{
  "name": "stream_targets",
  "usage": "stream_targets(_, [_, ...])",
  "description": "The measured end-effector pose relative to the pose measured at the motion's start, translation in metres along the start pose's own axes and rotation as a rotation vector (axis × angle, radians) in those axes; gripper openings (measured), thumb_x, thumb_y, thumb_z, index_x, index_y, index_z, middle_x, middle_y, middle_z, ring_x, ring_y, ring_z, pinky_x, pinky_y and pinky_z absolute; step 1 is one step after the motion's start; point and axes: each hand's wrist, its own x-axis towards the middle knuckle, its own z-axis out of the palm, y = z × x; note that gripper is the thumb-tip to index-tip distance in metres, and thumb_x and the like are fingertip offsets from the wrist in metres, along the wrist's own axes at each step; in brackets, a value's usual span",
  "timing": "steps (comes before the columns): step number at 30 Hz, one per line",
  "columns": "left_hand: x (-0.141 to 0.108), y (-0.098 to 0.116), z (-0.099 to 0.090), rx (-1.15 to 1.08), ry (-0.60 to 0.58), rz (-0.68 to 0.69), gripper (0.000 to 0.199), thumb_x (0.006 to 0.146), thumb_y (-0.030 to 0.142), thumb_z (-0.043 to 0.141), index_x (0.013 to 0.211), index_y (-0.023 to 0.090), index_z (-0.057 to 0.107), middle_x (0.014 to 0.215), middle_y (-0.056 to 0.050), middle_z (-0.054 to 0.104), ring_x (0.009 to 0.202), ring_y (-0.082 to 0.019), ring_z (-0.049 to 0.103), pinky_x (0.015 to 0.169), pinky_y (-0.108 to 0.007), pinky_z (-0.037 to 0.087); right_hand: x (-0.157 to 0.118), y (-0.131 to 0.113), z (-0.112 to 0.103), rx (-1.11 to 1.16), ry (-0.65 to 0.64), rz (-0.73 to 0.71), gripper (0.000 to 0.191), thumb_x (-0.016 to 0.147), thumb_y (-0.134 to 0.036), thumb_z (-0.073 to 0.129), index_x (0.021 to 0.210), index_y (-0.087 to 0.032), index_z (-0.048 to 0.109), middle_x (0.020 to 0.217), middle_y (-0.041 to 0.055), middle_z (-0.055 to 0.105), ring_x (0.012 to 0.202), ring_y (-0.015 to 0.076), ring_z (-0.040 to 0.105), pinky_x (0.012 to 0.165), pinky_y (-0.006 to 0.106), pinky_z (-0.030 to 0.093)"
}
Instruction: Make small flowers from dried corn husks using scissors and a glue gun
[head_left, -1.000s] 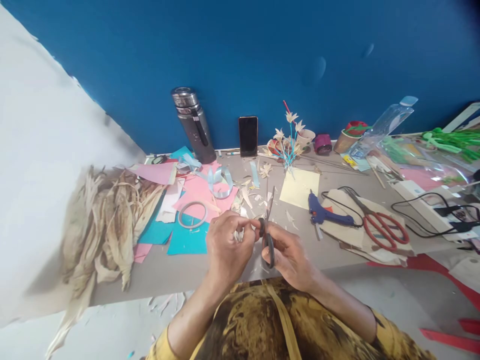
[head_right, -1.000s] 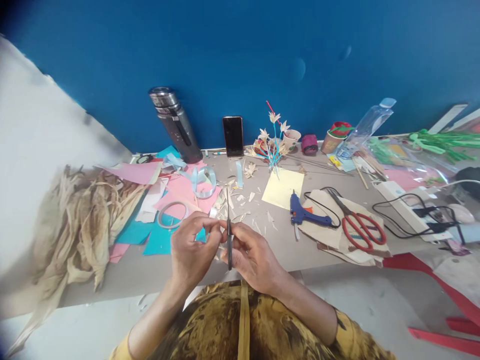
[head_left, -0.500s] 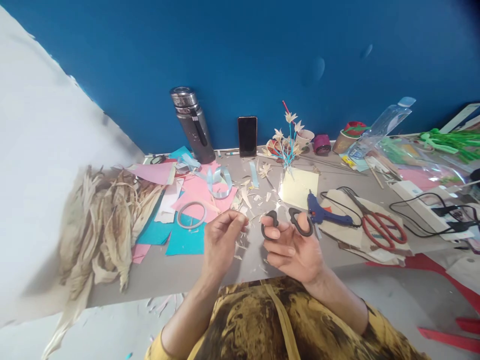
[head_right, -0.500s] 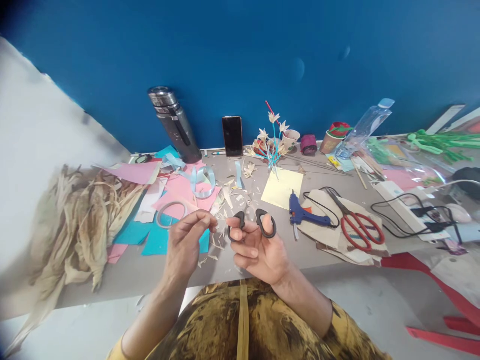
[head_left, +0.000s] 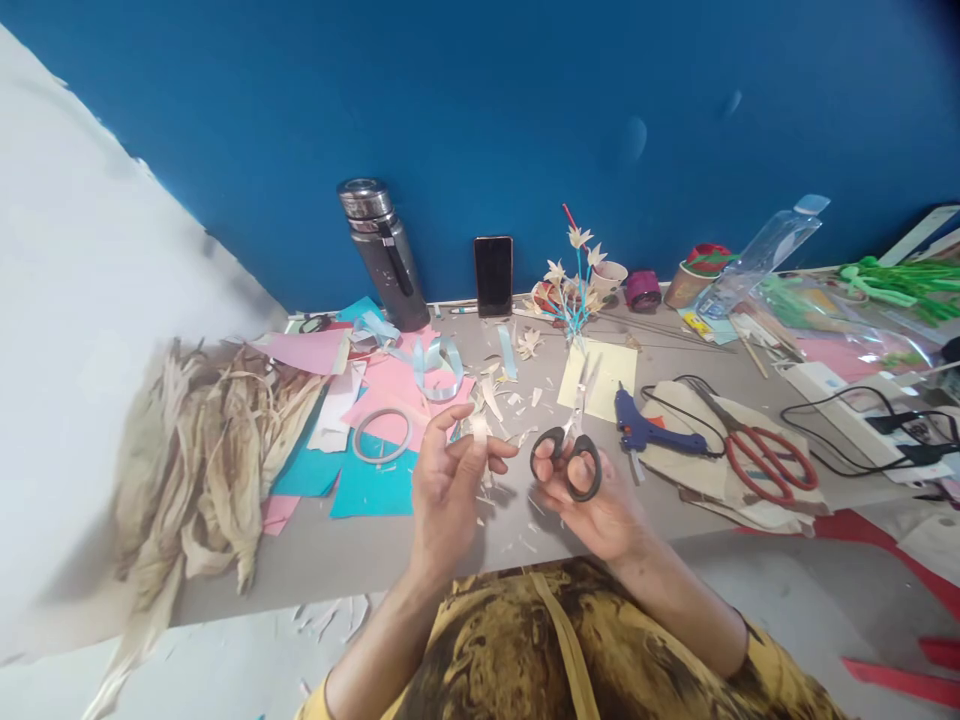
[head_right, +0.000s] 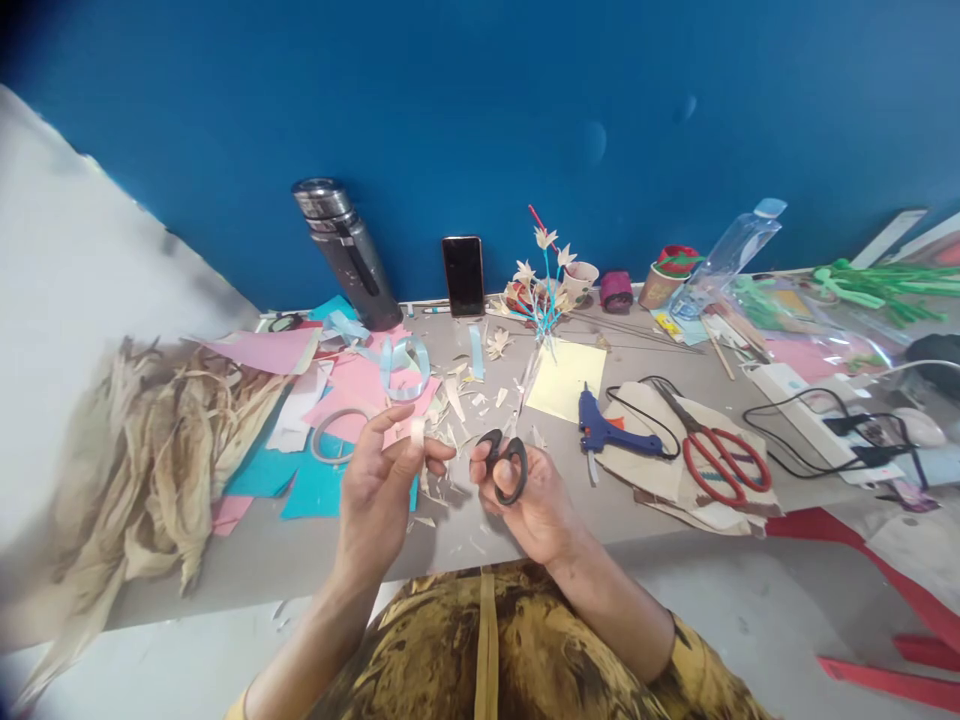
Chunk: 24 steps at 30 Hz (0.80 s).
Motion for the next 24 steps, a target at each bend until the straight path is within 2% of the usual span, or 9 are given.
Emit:
stream_targets(3, [-0.005, -0.002, 0.004, 0.041, -0.059, 0.053, 0.051, 0.094, 0.033, 0.059, 0.138, 0.02, 0.037, 0.09, -0.006, 0.077, 0.065, -0.014, 0.064, 0.069, -0.03, 0.052, 0.002, -0.002, -0.003, -0.258, 0.122, -0.172, 0.045, 0.07, -0.049, 0.087, 0.1, -0.019, 0.072, 0.089, 0.0054, 0.069, 0.067, 0.0121, 0.051, 0.059, 0.024, 0.043])
stream_targets(6, [-0.009, -0.005, 0.006, 0.088, -0.057, 0.075, 0.049, 0.094, 0.031, 0.059, 0.137, 0.021, 0.038, 0.096, -0.008, 0.077, 0.066, -0.014, 0.064, 0.068, -0.03, 0.052, 0.005, -0.006, -0.005, -0.51, 0.208, -0.257, 0.045, 0.068, -0.043, 0.088, 0.103, -0.02, 0.072, 0.099, 0.0078, 0.073, 0.088, 0.0198, 0.058, 0.075, 0.03, 0.05])
stream_targets(8, [-0.011, -0.006, 0.007, 0.101, -0.033, 0.062, 0.04, 0.094, 0.032, 0.06, 0.129, 0.021, 0.043, 0.092, -0.006, 0.078, 0.068, -0.015, 0.066, 0.07, -0.031, 0.053, 0.006, -0.008, -0.005, -0.617, 0.268, -0.275, 0.043, 0.068, -0.039, 0.087, 0.103, -0.021, 0.072, 0.098, 0.0072, 0.074, 0.085, 0.0192, 0.059, 0.074, 0.03, 0.05])
stream_targets(11, [-0.01, -0.006, 0.008, 0.069, -0.013, 0.004, 0.028, 0.09, 0.033, 0.065, 0.111, 0.021, 0.051, 0.083, -0.005, 0.078, 0.077, -0.019, 0.07, 0.077, -0.033, 0.053, 0.006, -0.01, -0.003, -0.653, 0.306, -0.254, 0.034, 0.073, -0.04, 0.082, 0.098, -0.019, 0.072, 0.086, 0.0054, 0.073, 0.07, 0.0161, 0.057, 0.064, 0.028, 0.049])
stream_targets(13, [-0.008, -0.005, 0.007, -0.002, -0.025, -0.064, 0.023, 0.086, 0.033, 0.07, 0.1, 0.02, 0.055, 0.08, -0.006, 0.078, 0.081, -0.021, 0.071, 0.081, -0.034, 0.052, 0.004, -0.01, -0.002, -0.671, 0.257, -0.218, 0.03, 0.076, -0.042, 0.079, 0.094, -0.018, 0.072, 0.079, 0.0047, 0.071, 0.064, 0.0152, 0.056, 0.061, 0.028, 0.049])
stream_targets(17, [-0.002, -0.007, 0.003, -0.201, -0.058, -0.169, 0.02, 0.079, 0.031, 0.077, 0.084, 0.018, 0.063, 0.085, -0.007, 0.077, 0.079, -0.018, 0.068, 0.081, -0.033, 0.051, -0.004, -0.009, -0.003, -0.711, 0.047, -0.104, 0.036, 0.078, -0.049, 0.075, 0.093, -0.016, 0.071, 0.078, 0.0048, 0.069, 0.065, 0.0151, 0.055, 0.058, 0.027, 0.045])
stream_targets(19, [-0.001, -0.009, 0.001, -0.249, -0.037, -0.185, 0.019, 0.075, 0.03, 0.08, 0.08, 0.017, 0.067, 0.085, -0.005, 0.074, 0.073, -0.014, 0.064, 0.075, -0.029, 0.05, -0.009, -0.007, -0.003, -0.716, -0.014, -0.024, 0.042, 0.077, -0.055, 0.073, 0.089, -0.016, 0.07, 0.073, 0.003, 0.065, 0.061, 0.0139, 0.052, 0.054, 0.025, 0.041])
stream_targets(24, [0.0, -0.009, 0.003, -0.347, -0.022, -0.252, 0.019, 0.072, 0.029, 0.081, 0.077, 0.018, 0.066, 0.064, 0.001, 0.061, 0.062, -0.012, 0.056, 0.06, -0.024, 0.044, -0.019, 0.002, 0.001, -0.742, -0.07, 0.075, 0.05, 0.075, -0.065, 0.07, 0.076, -0.015, 0.066, 0.063, 0.0, 0.055, 0.058, 0.0127, 0.046, 0.052, 0.023, 0.036])
